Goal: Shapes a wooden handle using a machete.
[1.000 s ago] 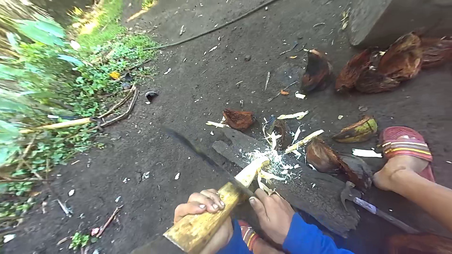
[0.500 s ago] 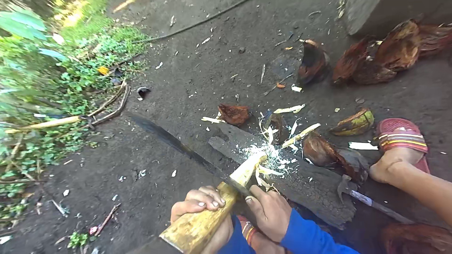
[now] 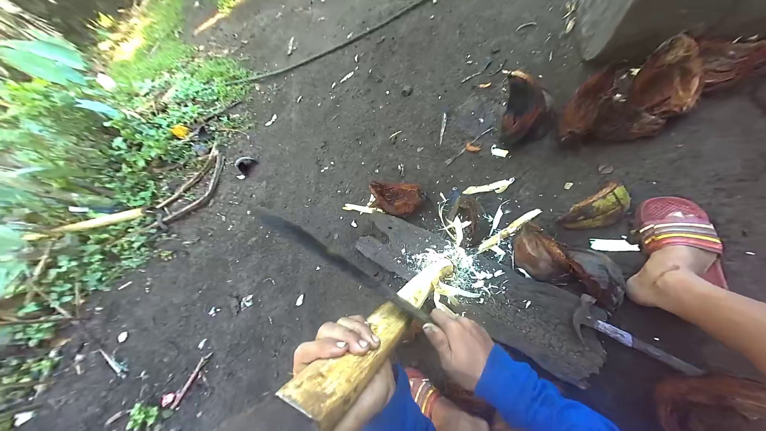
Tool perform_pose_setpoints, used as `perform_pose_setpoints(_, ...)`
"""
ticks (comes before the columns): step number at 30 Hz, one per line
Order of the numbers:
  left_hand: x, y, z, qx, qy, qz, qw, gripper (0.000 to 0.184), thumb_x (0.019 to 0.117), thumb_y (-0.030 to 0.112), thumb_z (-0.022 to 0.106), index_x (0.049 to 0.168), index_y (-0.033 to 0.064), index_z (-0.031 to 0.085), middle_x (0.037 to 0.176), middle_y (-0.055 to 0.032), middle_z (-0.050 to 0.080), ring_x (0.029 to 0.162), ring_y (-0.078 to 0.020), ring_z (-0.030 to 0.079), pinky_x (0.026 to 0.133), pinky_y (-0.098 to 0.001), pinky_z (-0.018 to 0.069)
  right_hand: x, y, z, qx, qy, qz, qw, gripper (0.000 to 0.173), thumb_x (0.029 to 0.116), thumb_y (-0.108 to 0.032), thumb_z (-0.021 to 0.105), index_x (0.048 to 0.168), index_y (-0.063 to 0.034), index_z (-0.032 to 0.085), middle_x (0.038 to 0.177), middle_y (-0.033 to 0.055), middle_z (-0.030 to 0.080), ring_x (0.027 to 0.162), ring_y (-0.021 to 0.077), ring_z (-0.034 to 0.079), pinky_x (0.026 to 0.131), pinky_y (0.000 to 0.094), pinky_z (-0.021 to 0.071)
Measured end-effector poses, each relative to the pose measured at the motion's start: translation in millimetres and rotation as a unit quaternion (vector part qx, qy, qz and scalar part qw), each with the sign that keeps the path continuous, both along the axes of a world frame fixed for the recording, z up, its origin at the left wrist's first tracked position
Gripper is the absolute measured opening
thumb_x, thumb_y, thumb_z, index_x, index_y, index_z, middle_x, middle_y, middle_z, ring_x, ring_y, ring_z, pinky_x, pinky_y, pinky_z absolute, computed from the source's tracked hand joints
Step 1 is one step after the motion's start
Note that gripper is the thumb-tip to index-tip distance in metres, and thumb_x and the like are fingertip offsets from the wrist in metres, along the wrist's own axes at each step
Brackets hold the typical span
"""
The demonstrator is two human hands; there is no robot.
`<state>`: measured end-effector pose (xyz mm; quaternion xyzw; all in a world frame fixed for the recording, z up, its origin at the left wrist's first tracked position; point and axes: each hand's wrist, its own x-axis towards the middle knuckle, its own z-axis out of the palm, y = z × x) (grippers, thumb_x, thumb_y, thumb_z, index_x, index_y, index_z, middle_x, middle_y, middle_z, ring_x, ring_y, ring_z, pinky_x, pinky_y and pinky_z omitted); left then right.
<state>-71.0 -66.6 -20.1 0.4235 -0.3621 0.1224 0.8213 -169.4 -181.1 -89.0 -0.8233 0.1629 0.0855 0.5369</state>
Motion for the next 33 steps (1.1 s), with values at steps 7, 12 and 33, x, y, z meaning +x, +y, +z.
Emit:
perform_pose_setpoints(7,8,4,-3,-0.011,-0.004,0.008,1.0,0.055,0.0923,0.06,0.058,0.089,0.0059,0.066,0.069,-0.0034,0.063,0.055,-0.0164,0.06,0.055,-0.0303,0.0542,12,-9,-21,0.021,0.124,-0.007,0.992,0.07,0.1092,-0.058,0.019,0.124,-0.0051,0.062,0.104,0.0195,0.072,0.106,0.0378,0.071,0.09,0.058,0.0551)
perform_pose_setpoints(12,6,5,-1,0.005,-0.006,0.005,1.0,0.054,0.0897,0.06,0.061,0.089,0.0059,0.065,0.069,-0.0031,0.063,0.057,-0.0168,0.061,0.059,-0.0313,0.0554,0,2,10,0.026,0.003,0.01,1.0,0.066,0.1071,-0.058,0.022,0.113,-0.0065,0.062,0.08,0.0142,0.068,0.084,0.0361,0.072,0.073,0.0566,0.0567)
perform_pose_setpoints(33,10,8,-2,-0.001,-0.007,0.017,1.0,0.054,0.0892,0.059,0.063,0.089,0.0057,0.065,0.069,-0.003,0.062,0.055,-0.0158,0.059,0.057,-0.0302,0.0541,22,-11,-40,-0.006,0.148,-0.01,0.989,0.07,0.1088,-0.059,0.019,0.127,-0.0054,0.061,0.105,0.0195,0.073,0.107,0.0384,0.071,0.09,0.0578,0.0555)
